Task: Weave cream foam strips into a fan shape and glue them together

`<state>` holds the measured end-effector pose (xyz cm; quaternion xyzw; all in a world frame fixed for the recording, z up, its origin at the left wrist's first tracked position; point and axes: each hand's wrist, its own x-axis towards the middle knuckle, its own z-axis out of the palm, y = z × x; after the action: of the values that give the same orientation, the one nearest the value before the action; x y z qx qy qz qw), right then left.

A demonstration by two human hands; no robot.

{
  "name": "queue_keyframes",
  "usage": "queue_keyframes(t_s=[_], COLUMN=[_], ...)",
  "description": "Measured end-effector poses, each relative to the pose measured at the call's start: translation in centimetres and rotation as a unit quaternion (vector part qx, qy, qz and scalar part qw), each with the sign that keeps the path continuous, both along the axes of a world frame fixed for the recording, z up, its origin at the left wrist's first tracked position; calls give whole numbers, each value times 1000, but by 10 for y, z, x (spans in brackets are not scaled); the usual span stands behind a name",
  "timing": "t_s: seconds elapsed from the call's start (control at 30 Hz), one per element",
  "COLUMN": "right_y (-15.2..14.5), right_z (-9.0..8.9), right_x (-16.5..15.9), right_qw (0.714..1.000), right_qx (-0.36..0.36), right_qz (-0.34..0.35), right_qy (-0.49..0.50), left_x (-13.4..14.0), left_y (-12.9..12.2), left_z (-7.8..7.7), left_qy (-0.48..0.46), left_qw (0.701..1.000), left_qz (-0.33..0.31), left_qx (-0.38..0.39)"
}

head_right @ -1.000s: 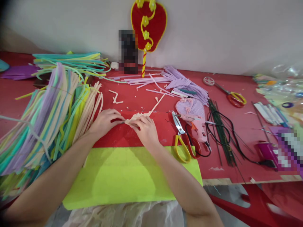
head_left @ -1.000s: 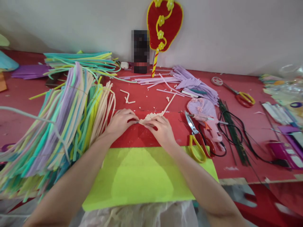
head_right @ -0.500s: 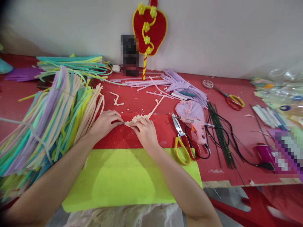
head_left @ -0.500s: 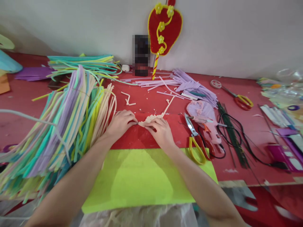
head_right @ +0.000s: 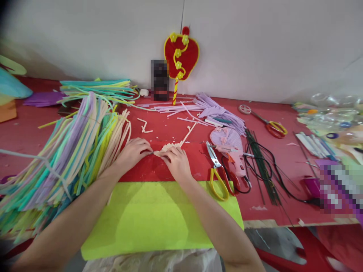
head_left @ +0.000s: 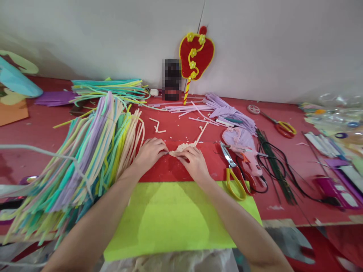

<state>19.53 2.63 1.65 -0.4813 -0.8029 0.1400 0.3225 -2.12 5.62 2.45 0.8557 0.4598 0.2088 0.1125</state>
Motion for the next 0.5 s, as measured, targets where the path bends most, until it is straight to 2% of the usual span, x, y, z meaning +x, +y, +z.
queue_keyframes(t_s=[0.13,0.3,0.4,0.5], right_y=[2,8,12,14], right_z=[4,2,-3,-6], right_x=[7,17,21,22], right_qw=[999,984,970,963], right_qx=[6,31,5,-41], right_qz=[-40,-158,-212,-243], right_qy=[29,78,119,110], left_x=[2,7,14,26], left_y=[-1,-3,-6,-13], left_z=[0,-1,1,7], left_qy=[-31,-43,-27,5], left_qw=[998,997,995,992], left_qz=[19,52,78,116], left_qx=[-42,-45,-53,-48])
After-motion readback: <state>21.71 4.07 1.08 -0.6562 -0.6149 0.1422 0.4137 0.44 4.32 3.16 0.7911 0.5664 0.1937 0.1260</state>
